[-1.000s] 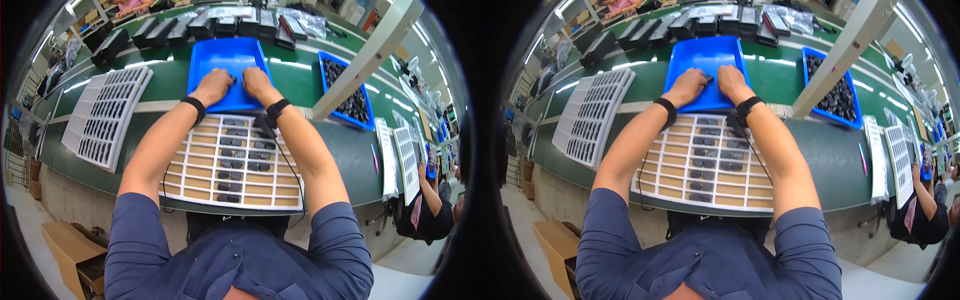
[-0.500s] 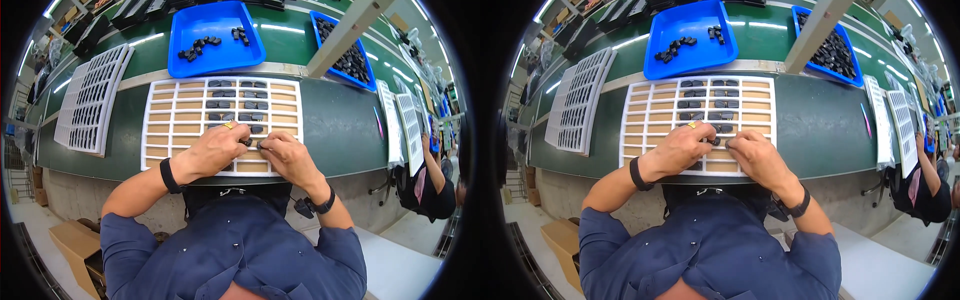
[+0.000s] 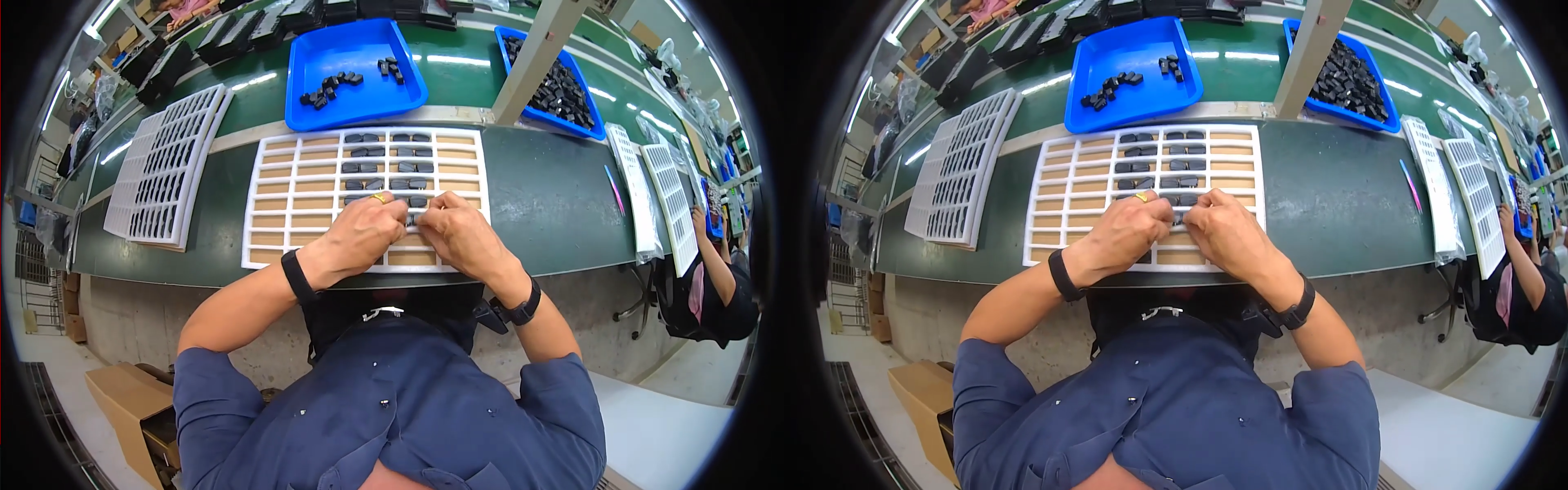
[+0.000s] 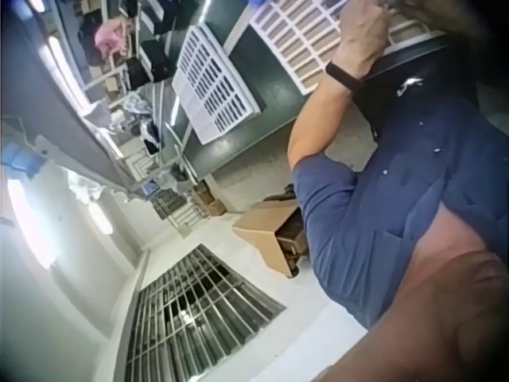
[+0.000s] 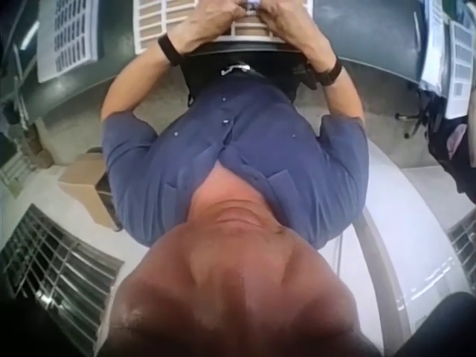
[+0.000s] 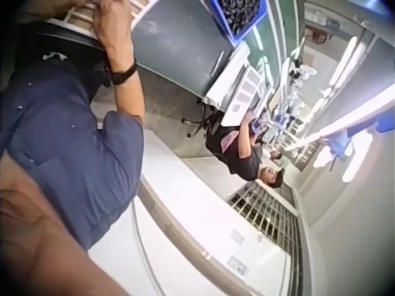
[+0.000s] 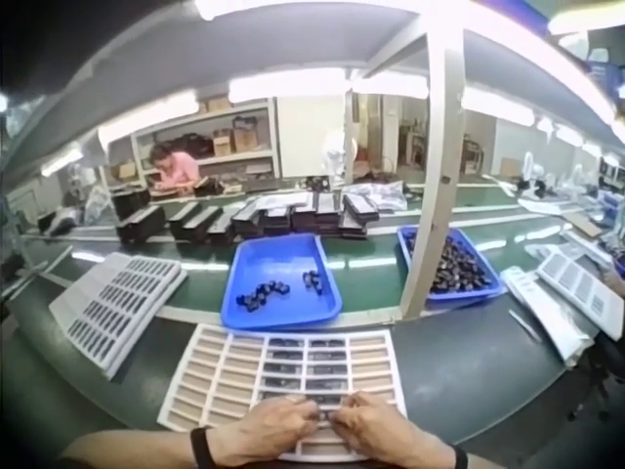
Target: Packaging small black parts from a bin into a white grid storage tray.
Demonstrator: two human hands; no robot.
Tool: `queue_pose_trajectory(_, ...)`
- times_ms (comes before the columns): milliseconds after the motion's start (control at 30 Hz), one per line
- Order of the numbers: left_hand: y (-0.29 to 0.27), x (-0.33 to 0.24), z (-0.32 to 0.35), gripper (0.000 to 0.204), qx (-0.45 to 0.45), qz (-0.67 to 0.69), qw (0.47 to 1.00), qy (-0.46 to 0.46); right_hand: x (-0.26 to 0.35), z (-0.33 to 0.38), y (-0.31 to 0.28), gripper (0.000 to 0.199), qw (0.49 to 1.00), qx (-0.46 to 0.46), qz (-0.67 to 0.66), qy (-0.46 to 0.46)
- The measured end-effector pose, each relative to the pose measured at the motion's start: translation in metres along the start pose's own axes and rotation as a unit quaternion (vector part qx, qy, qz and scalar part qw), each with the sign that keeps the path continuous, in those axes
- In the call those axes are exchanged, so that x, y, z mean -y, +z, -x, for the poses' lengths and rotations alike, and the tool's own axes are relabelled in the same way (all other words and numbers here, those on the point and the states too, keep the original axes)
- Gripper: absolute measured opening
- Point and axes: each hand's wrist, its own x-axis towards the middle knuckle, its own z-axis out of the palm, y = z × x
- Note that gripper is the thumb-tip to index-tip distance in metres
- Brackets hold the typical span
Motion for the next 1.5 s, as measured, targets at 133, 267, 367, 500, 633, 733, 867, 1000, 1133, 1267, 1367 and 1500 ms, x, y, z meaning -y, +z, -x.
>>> queue_pose_trajectory(133, -0.03, 0.025, 0.006, 0.004, -0.069, 0.053, 0.996, -0.031, -0.005, -0.025, -0.03, 0.013, 1.0, -0.003, -0.01, 0.021)
queue_pose_trajectory(267, -0.081, 0.093, 0.007, 0.003, -0.117, 0.08, 0.97, -0.198, -0.018, -0.084, -0.056, 0.015, 0.999, 0.011, -0.023, 0.039)
queue_pose_trajectory(367, -0.104, 0.15, -0.01, 0.007, -0.093, 0.068, 0.951, -0.286, -0.038, -0.154, -0.052, 0.018, 0.997, 0.034, -0.02, 0.067)
queue_pose_trajectory(500, -0.07, 0.222, -0.023, 0.012, -0.113, 0.064, 0.943, -0.305, -0.102, -0.246, -0.004, 0.024, 0.997, 0.055, 0.003, 0.051)
queue_pose_trajectory(633, -0.042, 0.247, -0.042, 0.017, -0.119, -0.002, 0.94, -0.319, -0.141, -0.305, 0.042, 0.027, 0.99, 0.045, 0.126, 0.037)
queue_pose_trajectory(733, -0.034, 0.243, -0.04, 0.034, -0.121, -0.005, 0.931, -0.343, -0.139, -0.318, 0.063, 0.022, 0.983, 0.036, 0.142, 0.115)
queue_pose_trajectory(867, -0.037, 0.244, -0.038, 0.034, -0.1, -0.01, 0.941, -0.324, -0.145, -0.325, 0.069, 0.025, 0.972, 0.057, 0.134, 0.183)
queue_pose_trajectory(1000, -0.042, 0.234, -0.031, 0.029, -0.142, 0.043, 0.948, -0.28, -0.143, -0.309, 0.048, 0.03, 0.987, 0.057, 0.112, 0.104)
queue_pose_trajectory(1133, -0.07, 0.174, -0.021, 0.022, -0.12, 0.175, 0.94, -0.268, -0.1, -0.254, -0.002, 0.033, 0.994, 0.015, -0.068, 0.087)
queue_pose_trajectory(1267, -0.072, 0.074, 0.007, 0.014, -0.118, 0.234, 0.953, -0.15, -0.02, -0.146, -0.047, 0.028, 0.987, -0.009, -0.157, 0.022)
queue_pose_trajectory(1367, -0.047, 0.022, 0.016, 0.011, -0.106, 0.253, 0.961, -0.046, 0.011, -0.056, -0.053, 0.022, 0.988, 0.065, -0.108, 0.091)
queue_pose_trajectory(1500, -0.007, -0.003, 0.025, 0.007, -0.059, 0.216, 0.974, -0.015, 0.023, 0.005, -0.024, 0.018, 0.994, 0.048, -0.073, 0.06)
